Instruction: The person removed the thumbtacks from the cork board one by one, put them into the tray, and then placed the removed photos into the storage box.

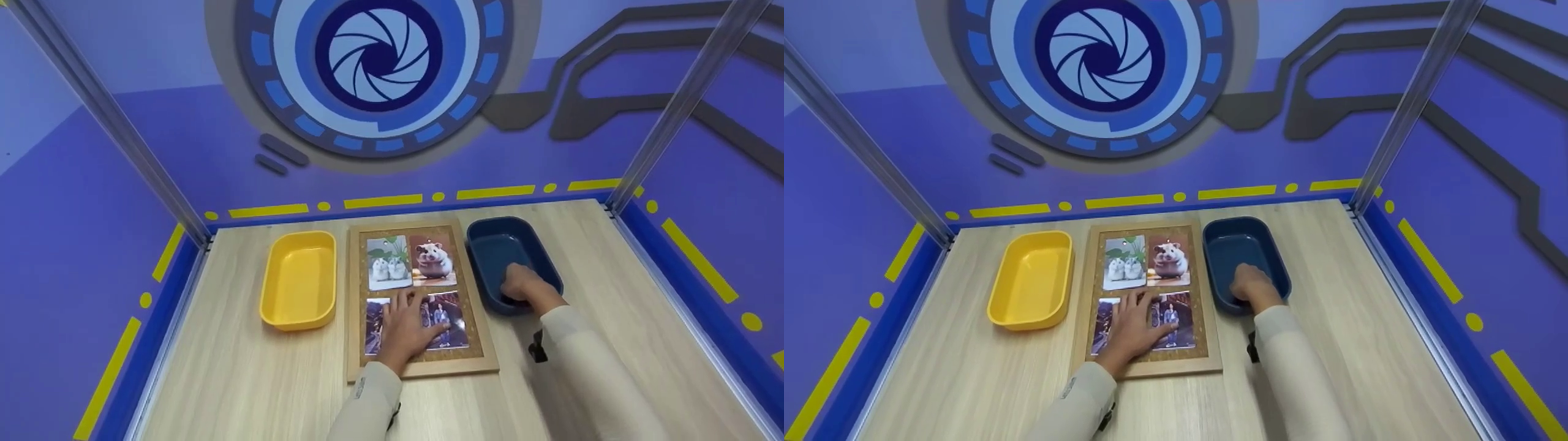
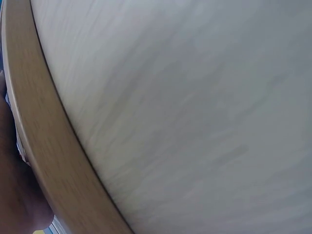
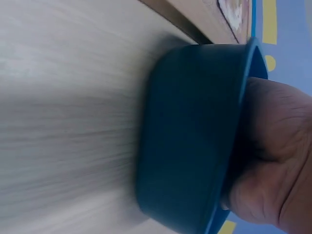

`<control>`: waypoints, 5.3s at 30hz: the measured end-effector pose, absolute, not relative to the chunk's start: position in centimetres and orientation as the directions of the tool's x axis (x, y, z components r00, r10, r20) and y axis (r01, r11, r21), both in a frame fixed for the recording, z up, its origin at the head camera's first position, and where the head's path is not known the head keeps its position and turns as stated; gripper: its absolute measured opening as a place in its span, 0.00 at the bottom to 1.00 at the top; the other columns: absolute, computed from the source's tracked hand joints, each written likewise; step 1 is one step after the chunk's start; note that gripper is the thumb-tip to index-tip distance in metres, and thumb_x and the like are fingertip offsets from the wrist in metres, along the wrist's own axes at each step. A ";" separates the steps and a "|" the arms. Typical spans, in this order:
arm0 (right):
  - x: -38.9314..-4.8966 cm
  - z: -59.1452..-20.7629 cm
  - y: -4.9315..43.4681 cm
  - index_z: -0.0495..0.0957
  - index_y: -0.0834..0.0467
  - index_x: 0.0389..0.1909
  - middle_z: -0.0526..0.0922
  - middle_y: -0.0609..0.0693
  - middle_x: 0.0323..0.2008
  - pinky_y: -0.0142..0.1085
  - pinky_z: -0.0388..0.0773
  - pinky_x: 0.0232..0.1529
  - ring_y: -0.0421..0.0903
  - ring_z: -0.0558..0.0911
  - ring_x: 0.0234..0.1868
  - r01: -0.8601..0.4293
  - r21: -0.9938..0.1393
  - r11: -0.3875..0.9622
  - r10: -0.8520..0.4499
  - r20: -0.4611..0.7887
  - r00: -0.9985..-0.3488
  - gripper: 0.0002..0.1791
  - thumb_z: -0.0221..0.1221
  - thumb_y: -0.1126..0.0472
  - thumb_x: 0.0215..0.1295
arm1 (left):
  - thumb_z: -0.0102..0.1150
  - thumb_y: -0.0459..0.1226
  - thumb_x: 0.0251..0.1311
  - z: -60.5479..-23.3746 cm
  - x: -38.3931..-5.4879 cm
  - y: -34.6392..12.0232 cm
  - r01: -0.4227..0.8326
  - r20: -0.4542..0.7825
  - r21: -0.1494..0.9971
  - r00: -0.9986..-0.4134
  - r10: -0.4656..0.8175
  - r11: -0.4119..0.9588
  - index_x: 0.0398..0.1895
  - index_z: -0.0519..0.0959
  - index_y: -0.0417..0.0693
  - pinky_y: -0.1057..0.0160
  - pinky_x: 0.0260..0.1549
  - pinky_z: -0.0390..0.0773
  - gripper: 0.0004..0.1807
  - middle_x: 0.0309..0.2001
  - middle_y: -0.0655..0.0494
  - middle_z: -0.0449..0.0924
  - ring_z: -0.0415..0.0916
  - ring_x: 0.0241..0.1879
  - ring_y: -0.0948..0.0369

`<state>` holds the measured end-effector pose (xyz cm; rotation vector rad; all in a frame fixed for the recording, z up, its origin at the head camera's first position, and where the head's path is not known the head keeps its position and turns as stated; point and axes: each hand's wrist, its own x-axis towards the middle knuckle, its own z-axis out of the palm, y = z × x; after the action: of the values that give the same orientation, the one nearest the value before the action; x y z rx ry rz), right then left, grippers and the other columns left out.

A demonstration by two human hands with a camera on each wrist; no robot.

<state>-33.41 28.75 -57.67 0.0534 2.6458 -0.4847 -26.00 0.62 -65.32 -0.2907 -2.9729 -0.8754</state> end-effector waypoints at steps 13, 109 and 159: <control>-32.3 -57.5 28.6 0.74 0.60 0.29 0.79 0.55 0.27 0.36 0.76 0.18 0.47 0.80 0.22 0.163 -0.396 0.904 -0.066 -0.505 -0.861 0.08 0.46 0.72 0.61 | 0.62 0.73 0.45 -65.7 -26.2 0.6 0.196 0.106 0.520 -0.981 0.165 0.831 0.71 0.64 0.70 0.41 0.71 0.57 0.49 0.70 0.60 0.61 0.58 0.70 0.55; -27.2 -63.9 17.4 0.75 0.59 0.51 0.75 0.55 0.46 0.55 0.78 0.37 0.62 0.83 0.40 0.071 -0.505 0.860 0.149 0.115 -0.982 0.29 0.66 0.41 0.59 | 0.61 0.73 0.46 -66.0 -26.4 0.7 0.229 0.169 0.452 -0.971 0.169 0.862 0.69 0.67 0.69 0.48 0.61 0.65 0.46 0.66 0.61 0.65 0.61 0.67 0.57; -26.8 -64.2 19.5 0.76 0.61 0.43 0.81 0.54 0.34 0.29 0.76 0.36 0.44 0.79 0.34 0.001 -0.890 0.456 0.064 0.031 -0.997 0.15 0.67 0.71 0.55 | 0.61 0.72 0.46 -65.9 -26.4 0.5 0.203 0.123 0.510 -0.979 0.163 0.836 0.76 0.58 0.71 0.43 0.70 0.58 0.52 0.69 0.59 0.62 0.59 0.70 0.56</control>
<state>-26.77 19.53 -64.16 0.0613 2.7312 -1.6694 -26.40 0.45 -65.94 -0.2940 -2.9387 -0.8285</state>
